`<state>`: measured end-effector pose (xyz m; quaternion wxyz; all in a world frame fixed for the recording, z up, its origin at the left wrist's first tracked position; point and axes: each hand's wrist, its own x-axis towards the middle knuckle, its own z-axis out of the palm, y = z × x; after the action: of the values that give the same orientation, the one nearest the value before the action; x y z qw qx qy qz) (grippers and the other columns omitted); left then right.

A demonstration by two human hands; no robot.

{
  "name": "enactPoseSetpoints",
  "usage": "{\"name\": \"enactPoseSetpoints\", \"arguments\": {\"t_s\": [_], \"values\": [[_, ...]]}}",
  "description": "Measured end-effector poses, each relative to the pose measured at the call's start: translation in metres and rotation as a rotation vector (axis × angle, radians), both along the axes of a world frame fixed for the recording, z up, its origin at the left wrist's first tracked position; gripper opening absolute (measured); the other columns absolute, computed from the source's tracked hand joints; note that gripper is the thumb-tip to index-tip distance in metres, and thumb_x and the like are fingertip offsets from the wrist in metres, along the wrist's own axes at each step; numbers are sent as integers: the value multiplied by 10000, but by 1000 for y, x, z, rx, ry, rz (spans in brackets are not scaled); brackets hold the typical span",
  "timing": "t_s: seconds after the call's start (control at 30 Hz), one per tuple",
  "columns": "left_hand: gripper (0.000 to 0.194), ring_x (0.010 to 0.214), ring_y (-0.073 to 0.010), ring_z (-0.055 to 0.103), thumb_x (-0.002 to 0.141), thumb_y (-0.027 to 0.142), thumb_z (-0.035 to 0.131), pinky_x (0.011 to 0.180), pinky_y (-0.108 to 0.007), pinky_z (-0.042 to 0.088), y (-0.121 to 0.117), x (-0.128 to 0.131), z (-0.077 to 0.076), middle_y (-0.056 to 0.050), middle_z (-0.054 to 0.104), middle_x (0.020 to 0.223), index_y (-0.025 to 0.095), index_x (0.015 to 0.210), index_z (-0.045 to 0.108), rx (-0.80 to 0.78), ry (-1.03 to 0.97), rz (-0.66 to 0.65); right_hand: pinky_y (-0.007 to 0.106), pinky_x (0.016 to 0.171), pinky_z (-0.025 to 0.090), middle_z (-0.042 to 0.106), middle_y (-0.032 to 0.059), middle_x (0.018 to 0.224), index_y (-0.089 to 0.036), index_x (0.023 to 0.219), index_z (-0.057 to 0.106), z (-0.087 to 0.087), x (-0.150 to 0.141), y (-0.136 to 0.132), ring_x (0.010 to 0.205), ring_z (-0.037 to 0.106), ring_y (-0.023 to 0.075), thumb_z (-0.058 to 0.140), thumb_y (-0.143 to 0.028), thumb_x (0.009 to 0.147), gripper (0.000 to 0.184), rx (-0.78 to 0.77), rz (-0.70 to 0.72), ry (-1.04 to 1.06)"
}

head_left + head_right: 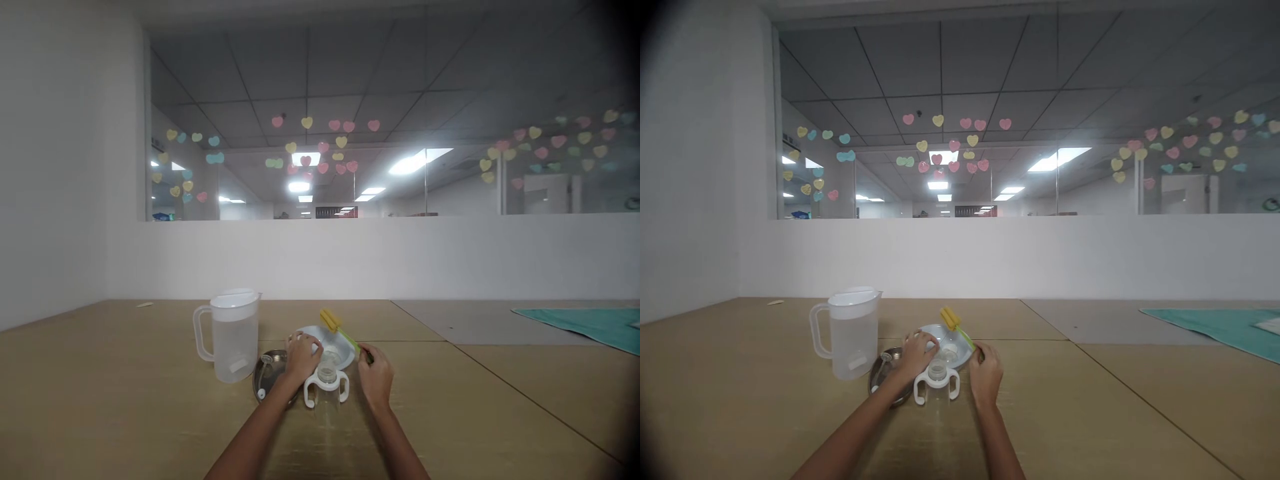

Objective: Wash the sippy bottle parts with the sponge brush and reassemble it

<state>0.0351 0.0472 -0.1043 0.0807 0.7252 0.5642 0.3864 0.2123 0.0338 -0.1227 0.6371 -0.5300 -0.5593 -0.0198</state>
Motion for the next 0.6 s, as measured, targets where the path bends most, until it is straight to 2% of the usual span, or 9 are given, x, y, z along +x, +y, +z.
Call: {"name": "enactPoseSetpoints", "arguments": {"t_s": [0.1, 0.23, 0.3, 0.37, 0.47, 0.53, 0.6], "values": [[221, 1124, -302, 474, 704, 278, 606, 986, -491, 269, 13, 11, 3, -62, 679, 998, 238, 899, 700, -47, 24, -159, 311, 760, 447, 691, 122, 837, -138, 797, 680, -1, 1, 0, 782, 612, 214, 381, -266, 722, 333, -3, 13, 28], [198, 991, -302, 549, 585, 202, 686, 950, -473, 333, 24, 16, -1, -75, 694, 848, 209, 781, 717, -41, 10, -193, 310, 743, 452, 695, 123, 830, -138, 787, 682, -2, 1, 1, 771, 621, 216, 381, -264, 710, 336, -8, 17, 56], [135, 900, -279, 581, 579, 173, 680, 913, -440, 384, 26, 14, -1, -75, 685, 781, 195, 709, 710, -23, -15, -191, 315, 748, 453, 697, 124, 836, -137, 791, 686, -3, 1, 1, 776, 619, 220, 383, -272, 709, 341, -13, 10, 69], [83, 846, -243, 597, 661, 203, 624, 878, -386, 429, 25, 9, 0, -78, 677, 783, 186, 695, 698, 12, -63, -179, 322, 763, 451, 696, 128, 850, -133, 800, 689, -4, 3, 2, 795, 617, 226, 384, -283, 709, 351, -12, -8, 90], [321, 980, -215, 569, 859, 285, 379, 936, -351, 416, 17, -6, 0, -111, 642, 993, 168, 907, 673, 116, -177, -90, 327, 770, 444, 694, 137, 883, -127, 821, 694, -5, 7, 4, 832, 612, 239, 394, -295, 697, 365, -23, -36, 173], [437, 1072, -210, 530, 912, 340, 243, 957, -353, 415, 7, -20, -3, -132, 574, 1132, 153, 1090, 597, 208, -320, -5, 319, 739, 442, 694, 135, 906, -129, 842, 699, -5, 10, 5, 839, 606, 245, 419, -302, 670, 372, -70, -17, 290], [489, 1032, -204, 556, 914, 432, 226, 846, -326, 500, -2, -33, -9, -138, 515, 1202, 163, 1209, 510, 268, -557, 23, 301, 674, 439, 695, 122, 901, -132, 853, 705, -3, 11, 7, 804, 602, 239, 451, -306, 627, 382, -144, 73, 430]]}}
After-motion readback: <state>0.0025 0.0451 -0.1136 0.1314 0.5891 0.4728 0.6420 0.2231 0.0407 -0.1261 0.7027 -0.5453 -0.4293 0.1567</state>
